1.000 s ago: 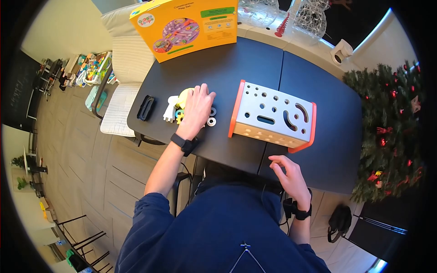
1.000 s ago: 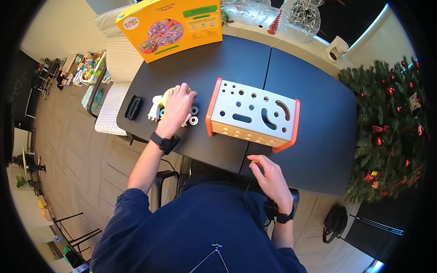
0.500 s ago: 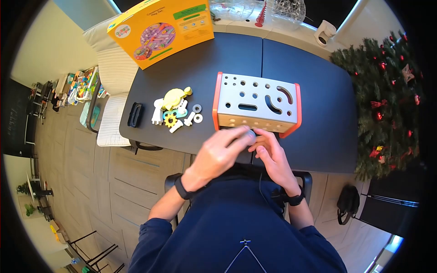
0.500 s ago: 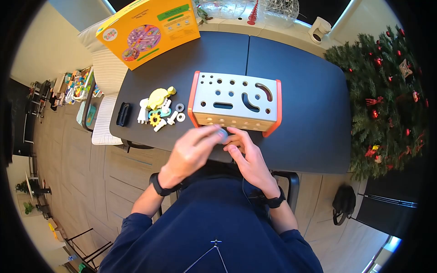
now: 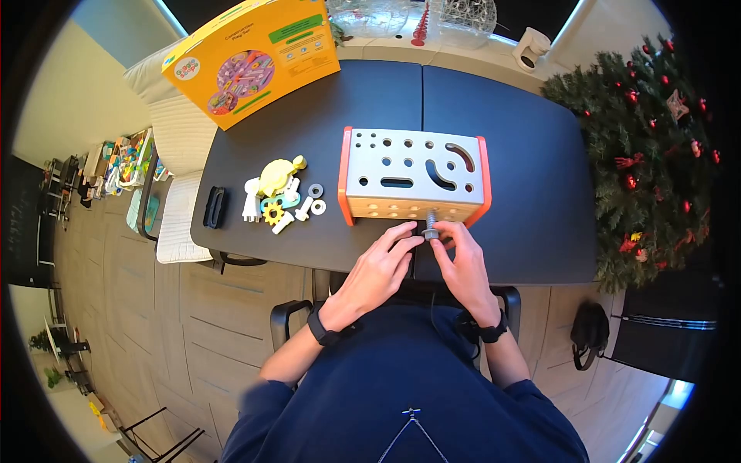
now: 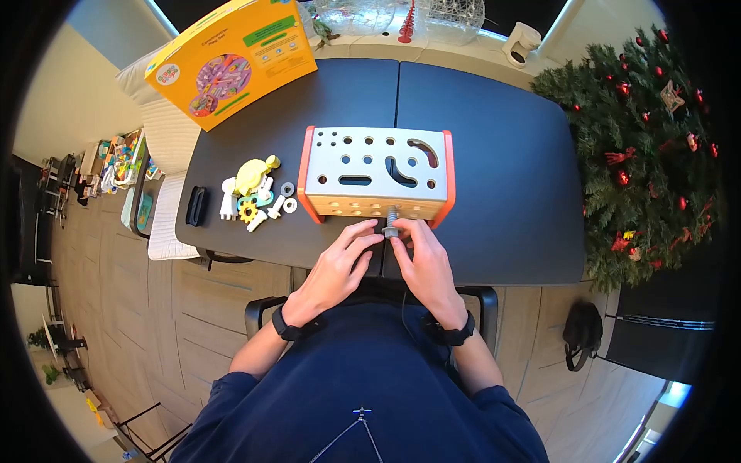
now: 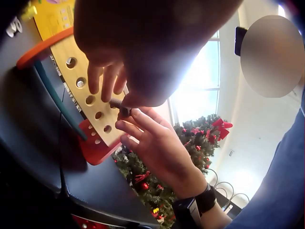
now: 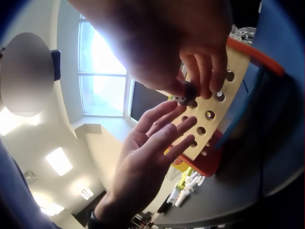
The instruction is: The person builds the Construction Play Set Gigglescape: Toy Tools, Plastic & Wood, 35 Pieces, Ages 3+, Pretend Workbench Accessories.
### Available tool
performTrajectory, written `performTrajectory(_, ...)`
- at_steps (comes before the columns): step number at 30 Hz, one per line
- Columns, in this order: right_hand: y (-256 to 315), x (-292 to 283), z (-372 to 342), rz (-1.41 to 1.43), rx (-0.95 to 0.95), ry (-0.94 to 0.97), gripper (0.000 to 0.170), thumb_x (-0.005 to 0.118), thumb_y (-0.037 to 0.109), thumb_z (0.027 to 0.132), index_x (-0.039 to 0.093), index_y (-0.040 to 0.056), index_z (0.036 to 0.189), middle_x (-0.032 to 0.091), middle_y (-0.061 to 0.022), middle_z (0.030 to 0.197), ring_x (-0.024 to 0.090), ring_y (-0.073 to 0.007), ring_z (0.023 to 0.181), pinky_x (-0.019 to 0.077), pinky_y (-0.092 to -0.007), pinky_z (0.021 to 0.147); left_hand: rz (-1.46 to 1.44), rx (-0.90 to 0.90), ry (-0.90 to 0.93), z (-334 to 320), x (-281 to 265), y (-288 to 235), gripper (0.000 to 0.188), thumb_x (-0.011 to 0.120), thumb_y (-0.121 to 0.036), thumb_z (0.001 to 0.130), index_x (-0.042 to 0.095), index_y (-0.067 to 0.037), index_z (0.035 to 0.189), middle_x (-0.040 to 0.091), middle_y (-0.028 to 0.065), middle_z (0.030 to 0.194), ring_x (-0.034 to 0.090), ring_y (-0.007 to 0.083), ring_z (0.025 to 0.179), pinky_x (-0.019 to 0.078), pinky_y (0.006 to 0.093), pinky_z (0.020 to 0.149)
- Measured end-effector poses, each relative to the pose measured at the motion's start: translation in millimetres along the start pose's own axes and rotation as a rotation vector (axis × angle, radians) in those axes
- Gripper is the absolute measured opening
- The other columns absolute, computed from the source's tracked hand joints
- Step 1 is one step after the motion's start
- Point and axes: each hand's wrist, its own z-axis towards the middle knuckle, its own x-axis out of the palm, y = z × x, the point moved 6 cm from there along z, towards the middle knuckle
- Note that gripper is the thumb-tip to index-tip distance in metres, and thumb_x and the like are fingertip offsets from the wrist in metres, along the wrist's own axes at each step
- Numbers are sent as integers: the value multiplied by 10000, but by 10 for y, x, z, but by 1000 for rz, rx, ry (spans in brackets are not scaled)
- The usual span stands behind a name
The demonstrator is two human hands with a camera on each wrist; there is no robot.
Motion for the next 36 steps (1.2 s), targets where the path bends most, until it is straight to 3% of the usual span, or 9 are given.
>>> performTrajectory(4, 31, -14, -25, -174, -65, -48, 253, 722, 17, 964, 644, 26, 1204, 687, -153, 1034, 711, -342, 911, 575, -430, 809, -44, -108, 77, -93, 20, 70, 338, 636, -14, 1017, 645, -55, 1353, 570, 151, 1507, 645, 416, 1275, 566, 469, 1040)
performTrajectory(10, 10, -59, -27, -298, -144, -94, 267, 744, 19, 929, 654, 35, 1180, 697, -125, 1049, 697, -329, 988, 554, -413, 859, -92, -149, 179, -149, 108, 95, 349, 618, -49, 1040, 618, -68, 1389, 558, 137, 1518, 618, 403, 1309, 541, 472, 1066)
performTrajectory(13, -14, -54, -24, -394, -167, -98, 326, 783, 47, 896, 669, 55, 1201, 670, -128, 1196, 643, -341, 1143, 512, -438, 958, -107, -151, 196, -150, 134, 98, 344, 614, -63, 1047, 617, -69, 1391, 549, 137, 1521, 601, 397, 1330, 531, 473, 1079)
performTrajectory(19, 275, -113, 84, -693, -225, -205, 668, 883, 188, 810, 614, 91, 1413, 387, -222, 1640, 342, -420, 1535, 306, -596, 1189, -89, -144, 196, -138, 99, 127, 349, 612, -69, 1050, 609, -73, 1399, 537, 133, 1529, 594, 393, 1341, 527, 475, 1088)
performTrajectory(22, 301, -151, 205, -737, -213, -120, 762, 884, 241, 799, 568, 92, 1475, 316, -246, 1697, 248, -417, 1607, 229, -637, 1237, -89, -156, 197, -147, 93, 146, 345, 610, -68, 1051, 609, -74, 1396, 535, 132, 1531, 592, 393, 1344, 525, 473, 1093)
performTrajectory(25, 273, -161, 318, -767, -224, -73, 790, 872, 263, 793, 552, 98, 1496, 315, -246, 1702, 239, -419, 1616, 199, -656, 1255, -96, -151, 198, -167, 111, 164, 338, 609, -67, 1051, 610, -77, 1389, 534, 130, 1532, 591, 391, 1346, 523, 471, 1094)
performTrajectory(31, 174, -213, 548, -791, -227, -64, 743, 864, 251, 784, 574, 79, 1446, 318, -237, 1709, 260, -402, 1612, 190, -667, 1262, -110, -190, 228, -202, 109, 184, 323, 605, -73, 1057, 615, -88, 1380, 529, 124, 1539, 594, 392, 1339, 526, 472, 1086)
performTrajectory(36, 138, -198, 700, -802, -283, -28, 525, 850, 249, 798, 641, 67, 1244, 358, -238, 1692, 279, -400, 1609, 210, -656, 1265, -101, -191, 247, -206, 121, 213, 306, 600, -87, 1066, 619, -86, 1371, 527, 120, 1542, 594, 387, 1339, 526, 472, 1087)
